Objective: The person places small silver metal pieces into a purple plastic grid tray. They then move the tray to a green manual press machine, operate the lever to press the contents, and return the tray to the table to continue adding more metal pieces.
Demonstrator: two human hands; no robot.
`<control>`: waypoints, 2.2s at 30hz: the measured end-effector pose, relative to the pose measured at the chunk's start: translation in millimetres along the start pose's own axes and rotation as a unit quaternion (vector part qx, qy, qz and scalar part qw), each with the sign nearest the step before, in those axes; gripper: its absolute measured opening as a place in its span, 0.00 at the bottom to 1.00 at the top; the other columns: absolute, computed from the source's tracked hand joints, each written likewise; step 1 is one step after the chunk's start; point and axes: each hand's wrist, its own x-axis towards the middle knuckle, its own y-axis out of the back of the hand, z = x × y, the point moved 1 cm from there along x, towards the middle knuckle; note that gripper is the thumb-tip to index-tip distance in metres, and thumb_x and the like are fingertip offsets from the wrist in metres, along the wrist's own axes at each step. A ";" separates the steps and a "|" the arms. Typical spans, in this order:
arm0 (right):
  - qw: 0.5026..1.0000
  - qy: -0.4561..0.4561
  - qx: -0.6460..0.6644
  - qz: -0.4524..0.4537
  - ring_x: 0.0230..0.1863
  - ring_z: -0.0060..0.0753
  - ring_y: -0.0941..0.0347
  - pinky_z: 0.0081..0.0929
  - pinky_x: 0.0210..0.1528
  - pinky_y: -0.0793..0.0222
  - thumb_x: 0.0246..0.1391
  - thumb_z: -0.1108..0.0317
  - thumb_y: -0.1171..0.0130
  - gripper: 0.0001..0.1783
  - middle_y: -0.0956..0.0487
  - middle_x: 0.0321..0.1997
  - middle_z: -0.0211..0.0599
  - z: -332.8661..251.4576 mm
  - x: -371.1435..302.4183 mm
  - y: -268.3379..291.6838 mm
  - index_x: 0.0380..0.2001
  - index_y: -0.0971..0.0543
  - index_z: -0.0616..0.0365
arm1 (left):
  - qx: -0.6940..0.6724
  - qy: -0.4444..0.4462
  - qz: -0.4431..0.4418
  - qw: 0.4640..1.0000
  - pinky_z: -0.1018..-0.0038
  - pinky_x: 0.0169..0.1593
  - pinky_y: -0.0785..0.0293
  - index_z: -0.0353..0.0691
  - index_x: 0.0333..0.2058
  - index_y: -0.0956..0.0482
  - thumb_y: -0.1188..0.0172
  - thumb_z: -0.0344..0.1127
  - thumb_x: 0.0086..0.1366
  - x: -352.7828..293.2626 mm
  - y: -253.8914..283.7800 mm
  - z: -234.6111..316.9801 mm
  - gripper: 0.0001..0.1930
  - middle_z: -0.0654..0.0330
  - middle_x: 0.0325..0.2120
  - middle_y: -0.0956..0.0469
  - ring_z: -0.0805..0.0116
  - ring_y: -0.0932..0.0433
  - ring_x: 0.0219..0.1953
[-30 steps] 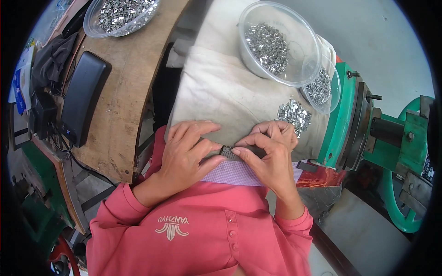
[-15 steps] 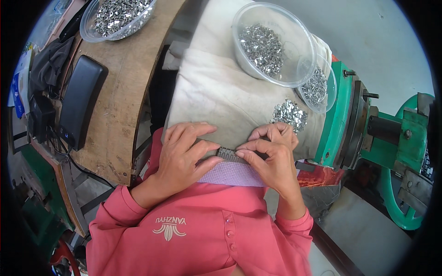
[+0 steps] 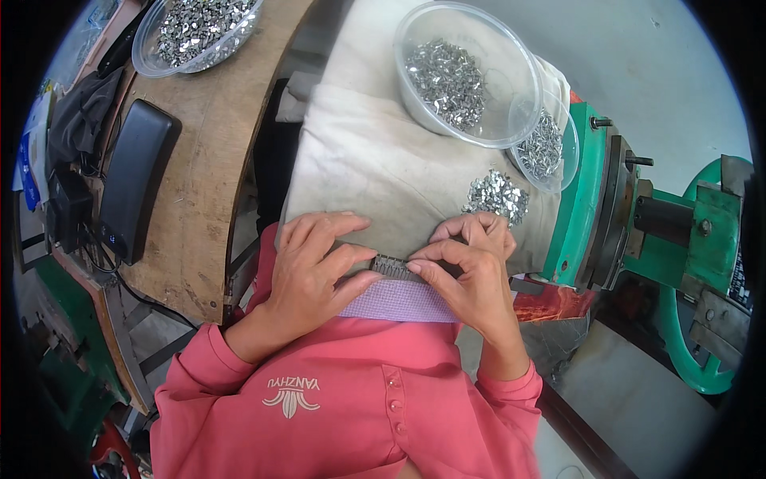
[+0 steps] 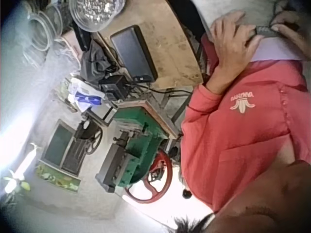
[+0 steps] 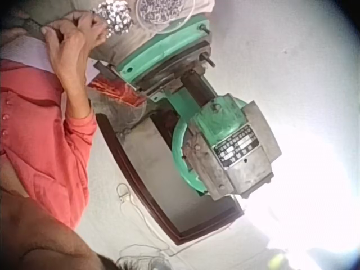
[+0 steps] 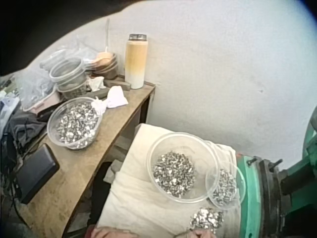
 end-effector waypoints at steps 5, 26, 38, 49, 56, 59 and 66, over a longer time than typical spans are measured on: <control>1.000 -0.002 -0.003 -0.009 0.51 0.38 0.39 0.41 0.55 0.53 0.43 0.59 0.26 0.09 0.24 0.39 0.22 6.0 -3.7 3.3 0.29 0.11 0.46 | 0.000 -0.003 0.001 1.000 0.63 0.55 0.37 0.44 0.33 0.18 0.26 0.38 0.49 -0.1 0.0 -0.4 0.13 0.60 0.50 0.23 0.59 0.26 0.52; 1.000 -0.007 -0.021 -0.013 0.52 0.38 0.38 0.42 0.55 0.53 0.43 0.62 0.27 0.07 0.23 0.40 0.21 13.0 -13.2 14.5 0.29 0.12 0.46 | 0.000 0.001 0.000 1.000 0.63 0.55 0.37 0.44 0.33 0.17 0.26 0.38 0.49 -0.4 0.0 -0.2 0.13 0.60 0.50 0.23 0.59 0.27 0.52; 0.996 0.007 -0.035 0.080 0.43 0.33 0.31 0.34 0.47 0.43 0.40 0.67 0.26 0.09 0.23 0.33 0.23 19.0 -6.7 19.3 0.29 0.12 0.47 | 0.000 0.000 -0.001 1.000 0.63 0.55 0.38 0.44 0.32 0.17 0.26 0.38 0.49 -0.5 -0.2 -0.4 0.13 0.59 0.50 0.23 0.58 0.27 0.52; 0.996 0.017 -0.052 0.077 0.34 0.33 0.28 0.33 0.40 0.40 0.42 0.70 0.28 0.06 0.24 0.29 0.26 15.5 -2.8 14.0 0.27 0.14 0.50 | -0.002 -0.002 0.002 1.000 0.62 0.54 0.38 0.44 0.32 0.17 0.26 0.38 0.49 -0.7 0.0 -0.6 0.13 0.59 0.50 0.23 0.58 0.27 0.52; 0.995 0.072 -0.044 0.054 0.33 0.34 0.27 0.33 0.38 0.38 0.43 0.70 0.30 0.05 0.25 0.29 0.27 7.9 6.6 13.7 0.27 0.16 0.51 | -0.004 -0.008 0.001 1.000 0.62 0.54 0.37 0.43 0.33 0.18 0.26 0.37 0.48 0.8 0.3 -0.5 0.14 0.58 0.49 0.23 0.56 0.26 0.52; 0.992 0.084 -0.085 0.026 0.34 0.34 0.27 0.33 0.38 0.38 0.45 0.71 0.31 0.05 0.25 0.29 0.28 2.3 9.2 11.2 0.28 0.17 0.51 | -0.001 -0.015 -0.003 1.000 0.61 0.53 0.37 0.42 0.35 0.18 0.25 0.37 0.47 0.2 1.0 -1.1 0.16 0.55 0.49 0.23 0.53 0.26 0.52; 0.998 0.054 -0.016 -0.005 0.31 0.35 0.26 0.30 0.36 0.35 0.52 0.75 0.36 0.05 0.23 0.29 0.32 14.0 2.5 23.6 0.33 0.22 0.56 | -0.005 -0.014 0.001 1.000 0.61 0.53 0.37 0.42 0.34 0.18 0.24 0.37 0.46 -0.1 0.5 -1.8 0.16 0.55 0.49 0.23 0.53 0.26 0.51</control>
